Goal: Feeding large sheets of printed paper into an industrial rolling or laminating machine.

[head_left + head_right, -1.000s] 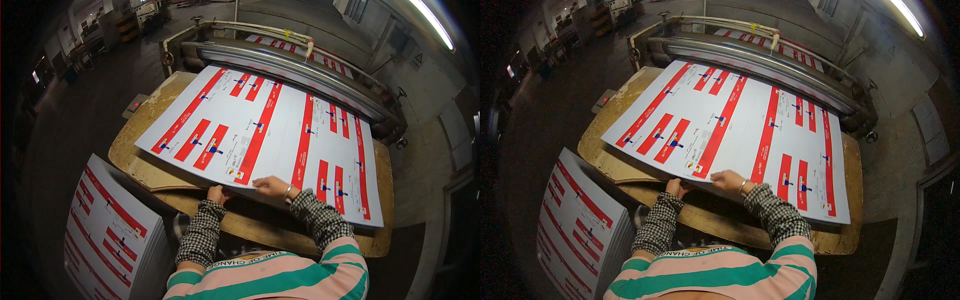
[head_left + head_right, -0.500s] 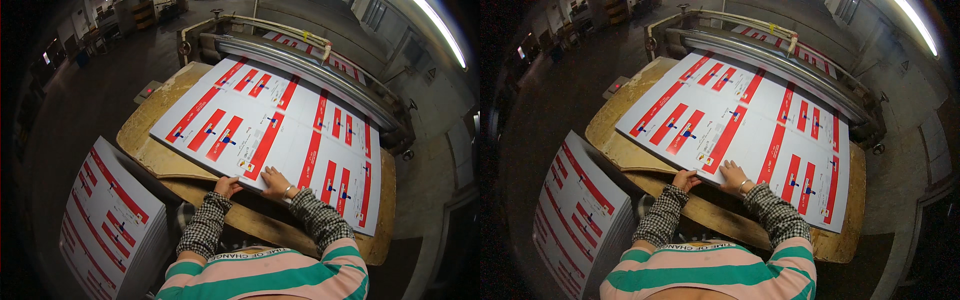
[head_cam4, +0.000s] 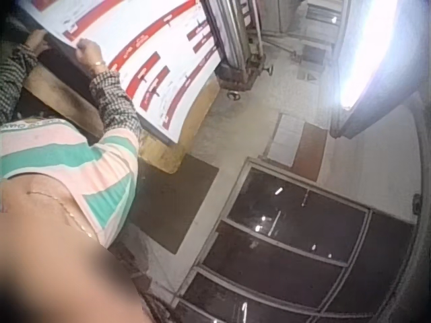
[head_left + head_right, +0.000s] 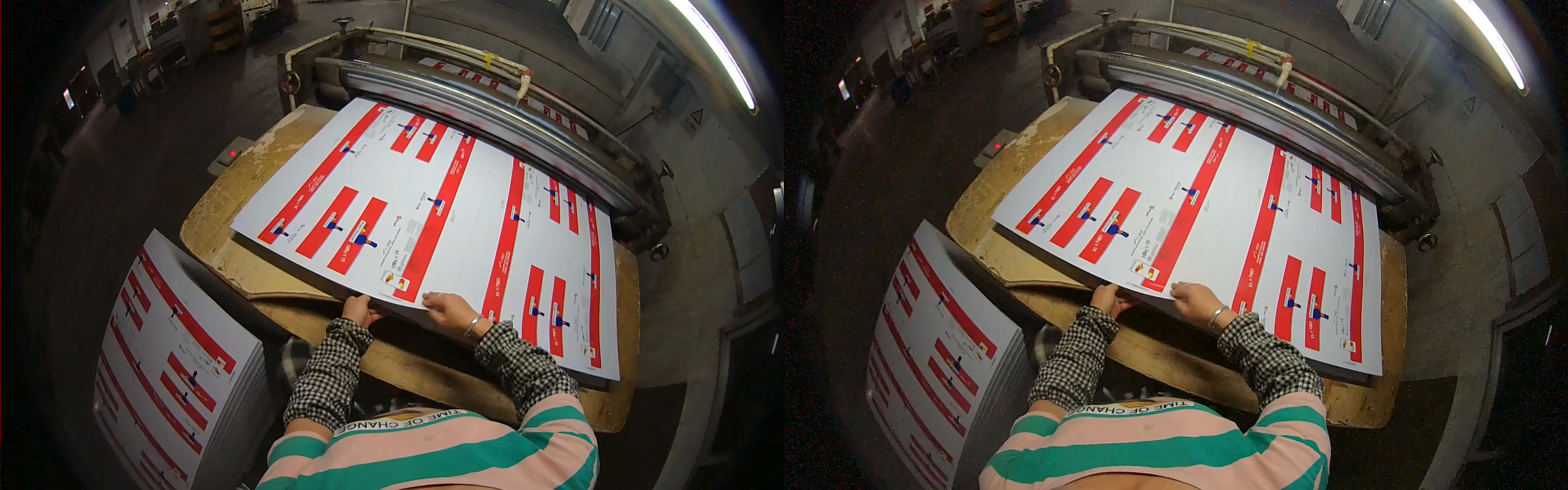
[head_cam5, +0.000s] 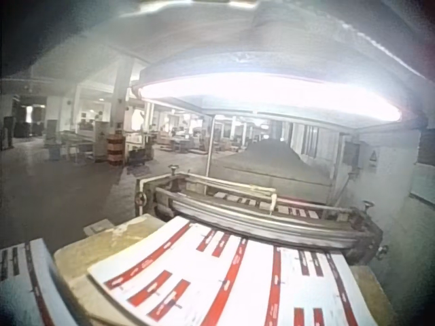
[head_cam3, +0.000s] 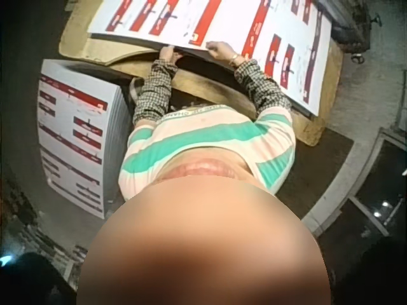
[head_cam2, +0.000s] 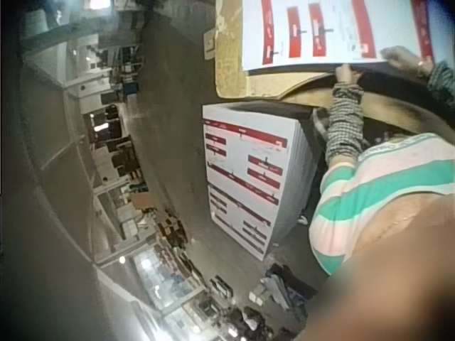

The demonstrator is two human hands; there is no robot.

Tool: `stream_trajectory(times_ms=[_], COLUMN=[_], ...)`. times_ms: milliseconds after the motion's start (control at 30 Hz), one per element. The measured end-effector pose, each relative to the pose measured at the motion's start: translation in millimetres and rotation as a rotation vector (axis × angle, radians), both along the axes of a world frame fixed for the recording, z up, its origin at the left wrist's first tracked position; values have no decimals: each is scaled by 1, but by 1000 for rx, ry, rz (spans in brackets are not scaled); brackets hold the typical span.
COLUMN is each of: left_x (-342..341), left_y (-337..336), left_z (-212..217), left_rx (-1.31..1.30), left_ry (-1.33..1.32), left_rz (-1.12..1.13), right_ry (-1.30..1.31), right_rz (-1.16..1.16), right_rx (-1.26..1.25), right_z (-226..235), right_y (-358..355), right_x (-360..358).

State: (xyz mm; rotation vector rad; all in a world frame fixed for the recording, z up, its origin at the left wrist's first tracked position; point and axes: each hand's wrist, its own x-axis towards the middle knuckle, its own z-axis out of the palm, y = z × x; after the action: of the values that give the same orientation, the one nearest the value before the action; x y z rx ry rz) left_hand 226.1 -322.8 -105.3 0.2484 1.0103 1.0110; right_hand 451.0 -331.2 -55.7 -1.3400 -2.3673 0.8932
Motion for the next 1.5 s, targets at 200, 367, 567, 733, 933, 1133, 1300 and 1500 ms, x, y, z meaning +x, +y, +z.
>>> stream_trajectory(times_ms=[200,367,567,733,933,1133,1300,1500], left_x=[6,7,1,-2,5,1,14,3], left_y=[4,1,6,-4,2,0,6,-20], left_z=[3,10,4,31,26,11,24,26], left_rx=[-5,6,105,54,-45,55,22,-18], left_ry=[8,25,74,-44,56,27,31,6], left_rz=[-59,-92,-106,-143,115,22,-75,-101], right_ry=[-167,-348,-455,-76,100,11,-112,-508], right_rz=[-259,-148,54,118,58,94,-348,44], right_rx=[-208,17,101,-87,32,-81,-167,4], right_z=[26,-9,15,37,75,12,20,-7], right_y=[63,69,21,38,20,14,71,7], right_x=[12,9,-3,21,10,15,34,-13])
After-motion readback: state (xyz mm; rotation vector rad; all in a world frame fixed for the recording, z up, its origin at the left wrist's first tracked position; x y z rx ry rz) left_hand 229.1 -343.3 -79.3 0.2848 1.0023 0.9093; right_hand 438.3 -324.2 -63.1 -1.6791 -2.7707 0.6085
